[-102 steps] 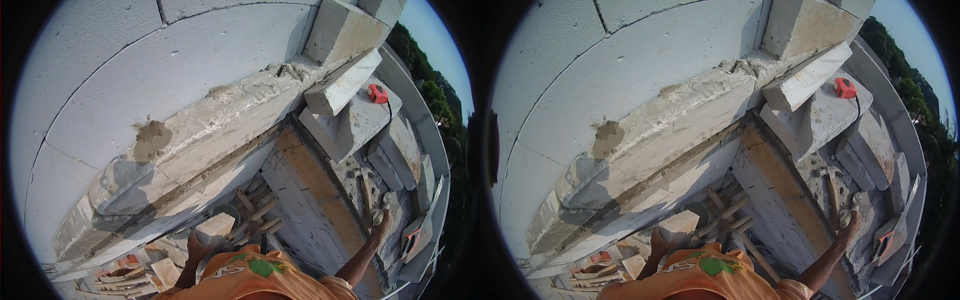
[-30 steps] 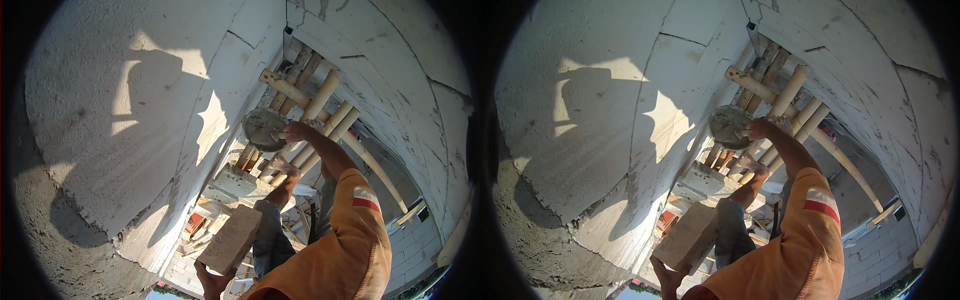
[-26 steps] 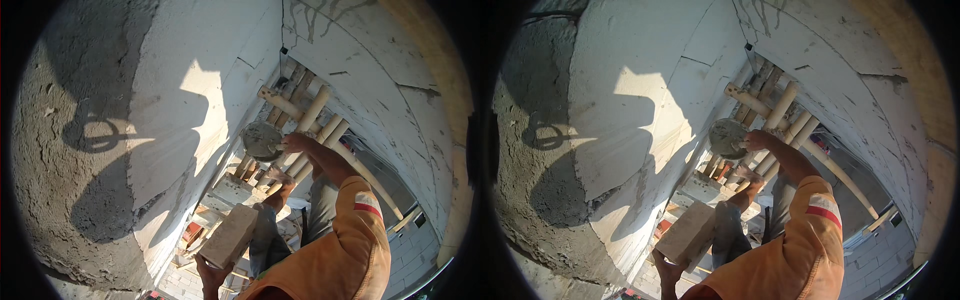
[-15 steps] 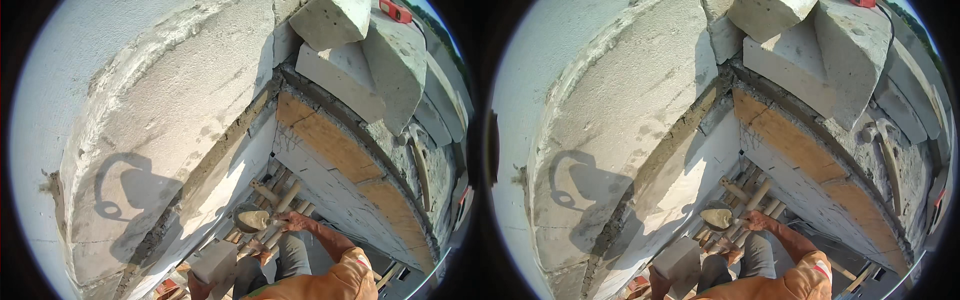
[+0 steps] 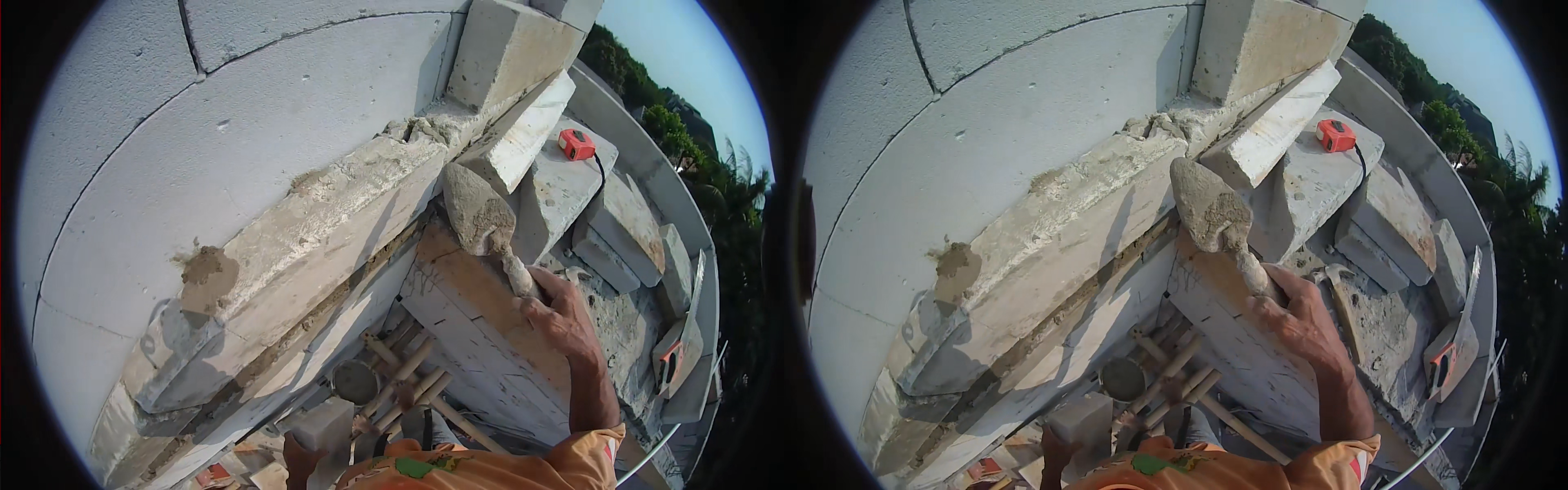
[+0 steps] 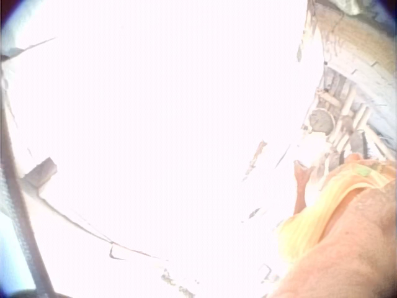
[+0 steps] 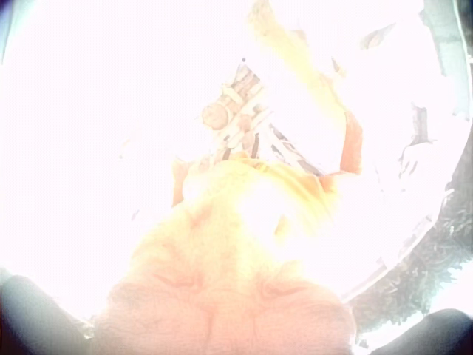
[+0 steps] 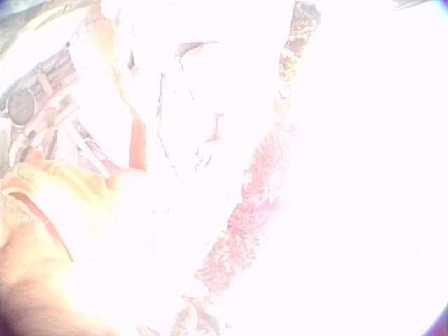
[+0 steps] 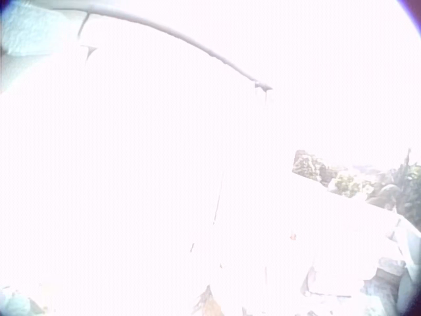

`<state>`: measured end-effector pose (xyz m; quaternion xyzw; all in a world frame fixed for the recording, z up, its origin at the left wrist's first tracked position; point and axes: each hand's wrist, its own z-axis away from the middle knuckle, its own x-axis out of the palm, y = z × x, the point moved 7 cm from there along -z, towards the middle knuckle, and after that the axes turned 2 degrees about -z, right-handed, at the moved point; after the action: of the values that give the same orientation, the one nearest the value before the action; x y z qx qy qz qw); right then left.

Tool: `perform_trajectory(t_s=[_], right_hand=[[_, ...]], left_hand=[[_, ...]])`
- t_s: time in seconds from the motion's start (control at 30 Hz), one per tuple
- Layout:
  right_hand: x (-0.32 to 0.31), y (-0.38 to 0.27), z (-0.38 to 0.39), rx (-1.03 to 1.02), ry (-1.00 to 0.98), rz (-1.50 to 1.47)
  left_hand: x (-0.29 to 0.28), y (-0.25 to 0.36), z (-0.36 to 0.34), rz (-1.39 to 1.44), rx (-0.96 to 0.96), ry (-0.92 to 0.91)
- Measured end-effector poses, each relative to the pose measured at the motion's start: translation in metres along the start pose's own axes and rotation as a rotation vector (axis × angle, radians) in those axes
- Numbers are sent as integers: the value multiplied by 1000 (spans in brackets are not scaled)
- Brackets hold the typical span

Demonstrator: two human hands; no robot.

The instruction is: The person trims a stone block with a saw, applies mortar to the edge of a wall using a trowel, and positions stone blocks onto the mortar bed, pressing them into place.

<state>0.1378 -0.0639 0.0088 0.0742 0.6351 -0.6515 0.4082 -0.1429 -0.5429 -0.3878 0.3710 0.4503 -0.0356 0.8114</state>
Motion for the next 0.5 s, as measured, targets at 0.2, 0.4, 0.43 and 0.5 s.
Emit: perform_trajectory(t_s=[0.2,0.4,0.43,0.5], right_hand=[[24,-55,-69,-657,602,392],[93,-12,-99,-619,859,866],[95,-9,-93,-650,848,836],[98,-4,-75,-701,822,772]], left_hand=[[2,-7,19,83,-12,92],[3,-22,37,86,-93,98],[0,-24,41,88,-83,125],[-6,-29,51,87,-84,156]])
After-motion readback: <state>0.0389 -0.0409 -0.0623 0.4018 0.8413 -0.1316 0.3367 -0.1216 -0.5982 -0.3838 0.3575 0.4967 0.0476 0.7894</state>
